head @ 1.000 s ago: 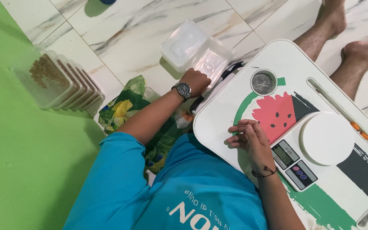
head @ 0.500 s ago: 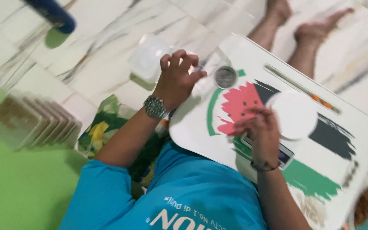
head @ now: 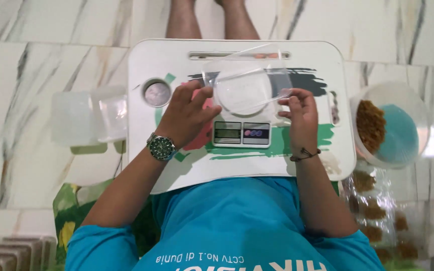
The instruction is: Portioning small food pellets into plastic containers using a digital scale and a scoop, then sealing and stacking them.
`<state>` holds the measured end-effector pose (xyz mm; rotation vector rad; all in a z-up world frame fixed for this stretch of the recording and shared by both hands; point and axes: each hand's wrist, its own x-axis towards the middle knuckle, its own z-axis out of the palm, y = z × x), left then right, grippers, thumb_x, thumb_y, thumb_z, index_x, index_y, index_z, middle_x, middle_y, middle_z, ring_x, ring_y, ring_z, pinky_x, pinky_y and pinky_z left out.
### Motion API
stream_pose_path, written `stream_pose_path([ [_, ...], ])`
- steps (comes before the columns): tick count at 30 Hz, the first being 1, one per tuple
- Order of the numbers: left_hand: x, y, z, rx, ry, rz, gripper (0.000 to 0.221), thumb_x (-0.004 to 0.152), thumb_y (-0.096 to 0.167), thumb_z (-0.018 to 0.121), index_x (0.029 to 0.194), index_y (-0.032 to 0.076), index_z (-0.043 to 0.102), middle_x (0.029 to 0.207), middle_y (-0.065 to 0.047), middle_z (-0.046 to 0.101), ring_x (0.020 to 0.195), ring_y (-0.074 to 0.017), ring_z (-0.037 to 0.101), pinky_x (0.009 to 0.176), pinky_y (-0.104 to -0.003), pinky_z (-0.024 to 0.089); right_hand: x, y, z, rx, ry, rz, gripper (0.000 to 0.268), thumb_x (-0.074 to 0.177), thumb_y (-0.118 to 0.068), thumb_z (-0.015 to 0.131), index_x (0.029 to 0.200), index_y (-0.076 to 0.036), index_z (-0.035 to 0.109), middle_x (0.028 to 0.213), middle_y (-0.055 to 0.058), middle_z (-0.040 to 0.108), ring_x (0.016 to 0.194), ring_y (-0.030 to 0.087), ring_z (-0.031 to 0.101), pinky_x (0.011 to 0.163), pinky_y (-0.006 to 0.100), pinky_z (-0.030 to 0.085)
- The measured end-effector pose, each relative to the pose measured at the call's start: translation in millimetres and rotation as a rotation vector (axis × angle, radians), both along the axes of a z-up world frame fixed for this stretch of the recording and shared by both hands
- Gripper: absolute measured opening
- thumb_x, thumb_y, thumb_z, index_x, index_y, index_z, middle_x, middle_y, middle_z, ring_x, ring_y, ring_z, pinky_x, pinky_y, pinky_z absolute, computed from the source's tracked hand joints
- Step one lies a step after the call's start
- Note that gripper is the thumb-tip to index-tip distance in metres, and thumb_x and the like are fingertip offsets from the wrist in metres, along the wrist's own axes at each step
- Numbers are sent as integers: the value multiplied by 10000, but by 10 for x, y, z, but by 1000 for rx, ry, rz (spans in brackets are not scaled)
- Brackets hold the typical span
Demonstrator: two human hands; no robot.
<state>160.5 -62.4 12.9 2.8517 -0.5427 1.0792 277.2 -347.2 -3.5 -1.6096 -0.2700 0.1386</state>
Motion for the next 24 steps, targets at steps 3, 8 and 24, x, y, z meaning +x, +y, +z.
stream_pose_path([
  [3,18,-74,90,88,14,64,180,903,76,748,921,228,652,1073,-3,497,1104,-298,517,849,-430,470,-80,-83,-23,-11,62,-21,319,1060,-353,559,1232,-85,578,1191,129,689,982,207,725,744,273,611],
  [8,52,-51,-114,66,50,88,223,885,71,735,995,247,654,1057,-28,467,1113,-315,507,841,-430,473,-104,-89,-131,-23,98,-18,301,1077,-357,538,1192,-84,589,1143,123,694,961,218,745,732,270,613],
  [24,-41,751,-718,-114,347,247,224,926,236,742,1135,166,707,1110,-110,590,1124,-369,604,990,-493,451,858,-2153,-422,-873,-439,-502,209,1074,-273,705,1108,-68,683,943,167,641,916,394,678,771,536,534],
])
